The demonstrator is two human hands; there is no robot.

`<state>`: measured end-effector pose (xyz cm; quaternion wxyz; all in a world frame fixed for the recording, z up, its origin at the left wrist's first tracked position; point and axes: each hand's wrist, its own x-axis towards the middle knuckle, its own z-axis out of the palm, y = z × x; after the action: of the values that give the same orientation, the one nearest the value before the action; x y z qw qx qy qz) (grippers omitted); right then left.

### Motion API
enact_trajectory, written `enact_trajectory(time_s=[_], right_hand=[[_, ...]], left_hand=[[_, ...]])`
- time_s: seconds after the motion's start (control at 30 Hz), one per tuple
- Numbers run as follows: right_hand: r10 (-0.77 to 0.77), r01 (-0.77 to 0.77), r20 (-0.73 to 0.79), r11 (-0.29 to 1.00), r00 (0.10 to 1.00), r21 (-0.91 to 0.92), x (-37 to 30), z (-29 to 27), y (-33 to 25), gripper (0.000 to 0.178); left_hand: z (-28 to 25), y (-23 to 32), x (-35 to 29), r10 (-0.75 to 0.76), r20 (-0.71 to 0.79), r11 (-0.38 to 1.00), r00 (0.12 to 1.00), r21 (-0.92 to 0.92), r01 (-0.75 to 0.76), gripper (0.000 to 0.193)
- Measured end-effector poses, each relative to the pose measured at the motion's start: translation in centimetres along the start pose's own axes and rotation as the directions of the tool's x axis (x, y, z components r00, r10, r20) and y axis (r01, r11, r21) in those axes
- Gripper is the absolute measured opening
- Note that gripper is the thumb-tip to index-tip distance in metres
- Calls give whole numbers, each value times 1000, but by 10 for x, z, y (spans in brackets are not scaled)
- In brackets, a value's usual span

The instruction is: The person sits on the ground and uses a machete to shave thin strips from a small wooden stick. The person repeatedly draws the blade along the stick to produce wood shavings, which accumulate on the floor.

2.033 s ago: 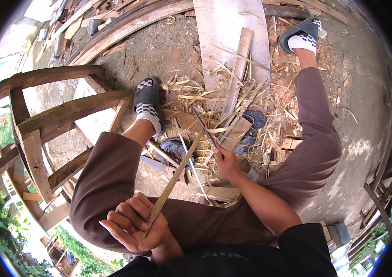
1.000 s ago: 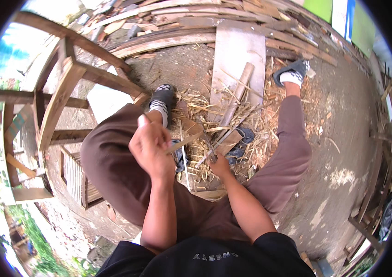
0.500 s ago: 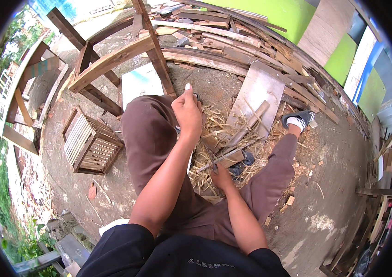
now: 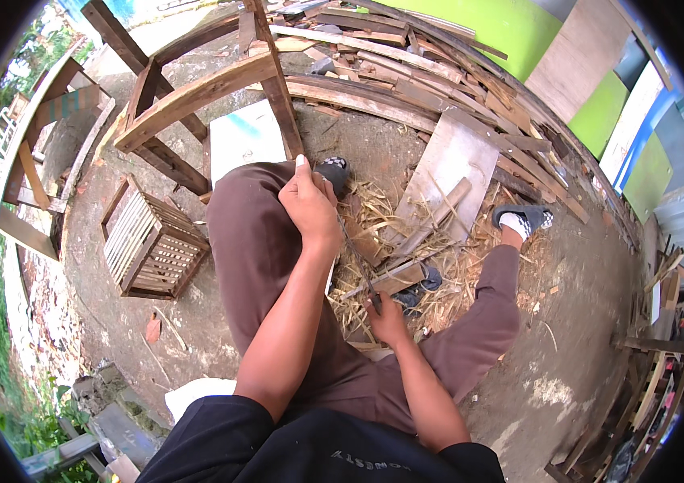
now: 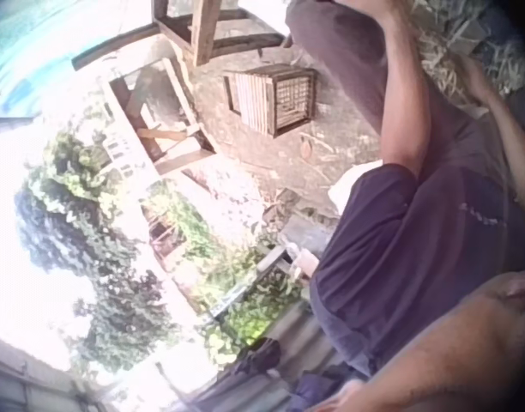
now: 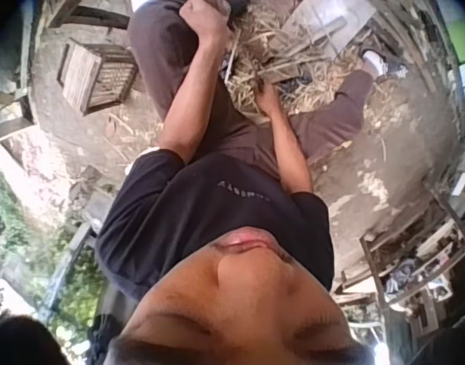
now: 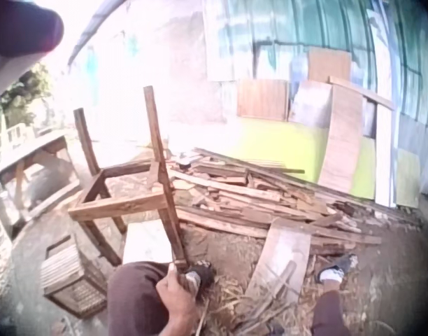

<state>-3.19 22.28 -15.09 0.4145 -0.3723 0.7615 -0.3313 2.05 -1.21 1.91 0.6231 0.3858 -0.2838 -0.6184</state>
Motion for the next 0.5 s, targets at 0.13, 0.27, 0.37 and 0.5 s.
enact_trajectory(time_s=[0.13, 0.27, 0.37, 0.5], right_hand=[[23, -20, -56, 999, 998, 50, 4, 1, 2, 33], [-14, 12, -103, 1000, 995, -18, 8, 1, 9, 28], [-59, 56, -139, 998, 989, -23, 7, -1, 0, 30], [-206, 206, -144, 978, 968, -16, 11, -3, -12, 35]], left_hand=[[-1, -3, 0, -38, 24, 999, 999, -36, 39, 54], [1, -16, 7, -26, 104, 999, 994, -43, 31, 53], [2, -16, 11, -31, 143, 1000, 989, 1, 31, 52], [1, -15, 13, -65, 179, 998, 982, 32, 60, 53]])
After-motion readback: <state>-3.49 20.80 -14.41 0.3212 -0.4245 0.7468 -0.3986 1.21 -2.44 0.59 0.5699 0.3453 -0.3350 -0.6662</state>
